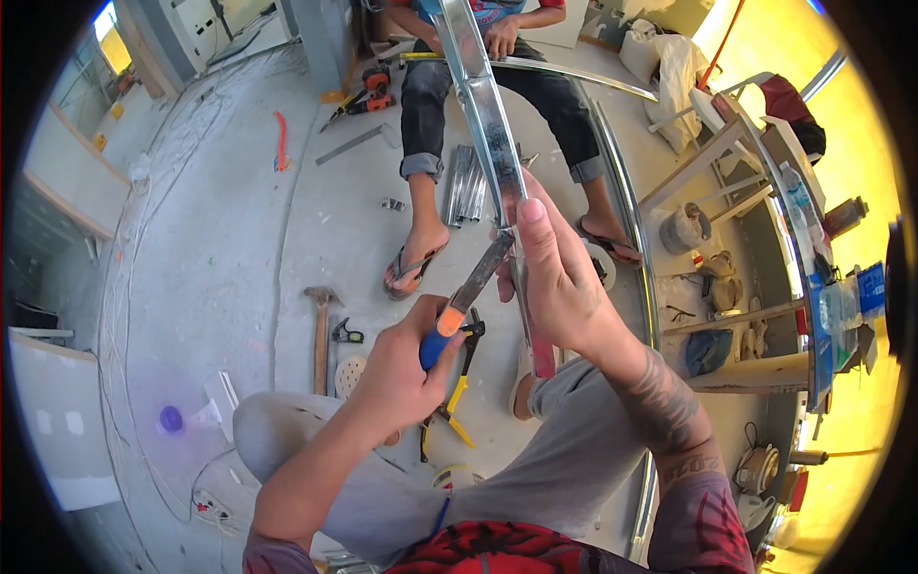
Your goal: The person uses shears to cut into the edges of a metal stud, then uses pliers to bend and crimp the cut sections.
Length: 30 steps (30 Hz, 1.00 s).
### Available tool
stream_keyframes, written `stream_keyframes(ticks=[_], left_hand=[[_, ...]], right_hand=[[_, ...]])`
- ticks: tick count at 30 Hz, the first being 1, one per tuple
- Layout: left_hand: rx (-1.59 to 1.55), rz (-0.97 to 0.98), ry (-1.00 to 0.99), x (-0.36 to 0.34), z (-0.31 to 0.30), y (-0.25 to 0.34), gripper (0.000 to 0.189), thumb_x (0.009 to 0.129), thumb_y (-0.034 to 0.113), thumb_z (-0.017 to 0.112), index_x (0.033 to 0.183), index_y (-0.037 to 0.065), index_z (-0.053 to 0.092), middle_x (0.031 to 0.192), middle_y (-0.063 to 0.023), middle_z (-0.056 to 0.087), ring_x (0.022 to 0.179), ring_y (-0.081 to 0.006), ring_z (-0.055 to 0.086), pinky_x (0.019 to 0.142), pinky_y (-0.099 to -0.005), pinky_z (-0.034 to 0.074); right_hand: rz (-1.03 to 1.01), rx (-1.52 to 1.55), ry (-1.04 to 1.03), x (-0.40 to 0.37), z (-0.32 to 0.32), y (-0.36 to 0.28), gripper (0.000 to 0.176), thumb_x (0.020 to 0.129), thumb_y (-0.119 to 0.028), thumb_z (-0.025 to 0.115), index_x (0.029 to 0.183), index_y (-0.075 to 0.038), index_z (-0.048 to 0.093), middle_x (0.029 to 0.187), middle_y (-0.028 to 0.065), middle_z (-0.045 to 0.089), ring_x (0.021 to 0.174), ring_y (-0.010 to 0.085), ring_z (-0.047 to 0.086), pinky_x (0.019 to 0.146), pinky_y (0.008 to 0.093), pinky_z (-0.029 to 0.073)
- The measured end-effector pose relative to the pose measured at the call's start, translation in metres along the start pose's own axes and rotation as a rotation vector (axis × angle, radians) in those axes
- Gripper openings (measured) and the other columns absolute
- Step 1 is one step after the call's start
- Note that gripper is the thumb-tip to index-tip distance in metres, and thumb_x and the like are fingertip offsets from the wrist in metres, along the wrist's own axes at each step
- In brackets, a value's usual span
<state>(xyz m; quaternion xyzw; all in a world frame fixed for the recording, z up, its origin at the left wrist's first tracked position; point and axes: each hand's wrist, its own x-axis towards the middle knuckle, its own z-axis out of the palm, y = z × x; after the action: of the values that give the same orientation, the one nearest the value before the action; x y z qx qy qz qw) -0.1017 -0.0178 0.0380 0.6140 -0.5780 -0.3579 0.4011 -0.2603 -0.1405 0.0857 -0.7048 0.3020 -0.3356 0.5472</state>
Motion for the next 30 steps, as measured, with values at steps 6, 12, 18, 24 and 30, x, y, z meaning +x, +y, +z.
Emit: stream_keyframes(ticks=[6, 12, 18, 24, 30], left_hand=[[0.022, 0.015, 0.099, -0.006, 0.004, 0.006, 0.034, 0.098, 0.015, 0.062, 0.129, 0.003, 0.053, 0.095, -0.0178, 0.068, 0.088, -0.0374, 0.068, 0.08, -0.0392, 0.052], [-0.43, -0.273, -0.158, -0.007, -0.028, -0.005, 0.046, 0.1, 0.017, 0.058, 0.142, 0.001, 0.047, 0.111, -0.0125, 0.069, 0.107, -0.0251, 0.068, 0.09, -0.0382, 0.052], [-1.043, -0.397, -0.252, -0.004, -0.037, -0.015, 0.04, 0.104, 0.02, 0.051, 0.139, 0.002, 0.049, 0.121, -0.018, 0.065, 0.111, -0.0313, 0.067, 0.091, -0.0499, 0.056], [-1.031, -0.392, -0.251, -0.003, -0.037, -0.018, 0.039, 0.105, 0.02, 0.05, 0.14, 0.003, 0.048, 0.119, -0.0165, 0.066, 0.112, -0.0319, 0.067, 0.09, -0.05, 0.056], [-1.006, -0.415, -0.258, -0.002, -0.032, -0.016, 0.038, 0.104, 0.018, 0.051, 0.139, 0.004, 0.048, 0.12, -0.0162, 0.065, 0.113, -0.0319, 0.066, 0.09, -0.0492, 0.056]], right_hand=[[0.034, 0.237, -0.038, 0.019, -0.012, 0.029, 0.066, 0.108, -0.054, 0.029, 0.148, -0.003, 0.041, 0.11, 0.011, 0.061, 0.083, 0.0146, 0.06, 0.069, 0.0293, 0.054], [0.118, 1.26, -0.347, 0.04, -0.06, 0.043, 0.052, 0.11, -0.042, 0.029, 0.142, -0.004, 0.044, 0.119, 0.0209, 0.06, 0.096, 0.0276, 0.061, 0.079, 0.0426, 0.056], [0.018, 1.317, -0.433, 0.041, -0.061, 0.041, 0.051, 0.11, -0.041, 0.031, 0.146, -0.008, 0.043, 0.12, 0.0209, 0.059, 0.095, 0.0268, 0.059, 0.077, 0.0431, 0.053], [-0.02, 1.305, -0.47, 0.041, -0.063, 0.044, 0.05, 0.109, -0.042, 0.033, 0.144, -0.008, 0.044, 0.12, 0.0196, 0.06, 0.096, 0.0271, 0.06, 0.079, 0.0454, 0.052], [0.026, 1.212, -0.413, 0.039, -0.064, 0.045, 0.054, 0.108, -0.046, 0.033, 0.141, -0.006, 0.047, 0.119, 0.0186, 0.061, 0.097, 0.027, 0.062, 0.084, 0.0466, 0.053]])
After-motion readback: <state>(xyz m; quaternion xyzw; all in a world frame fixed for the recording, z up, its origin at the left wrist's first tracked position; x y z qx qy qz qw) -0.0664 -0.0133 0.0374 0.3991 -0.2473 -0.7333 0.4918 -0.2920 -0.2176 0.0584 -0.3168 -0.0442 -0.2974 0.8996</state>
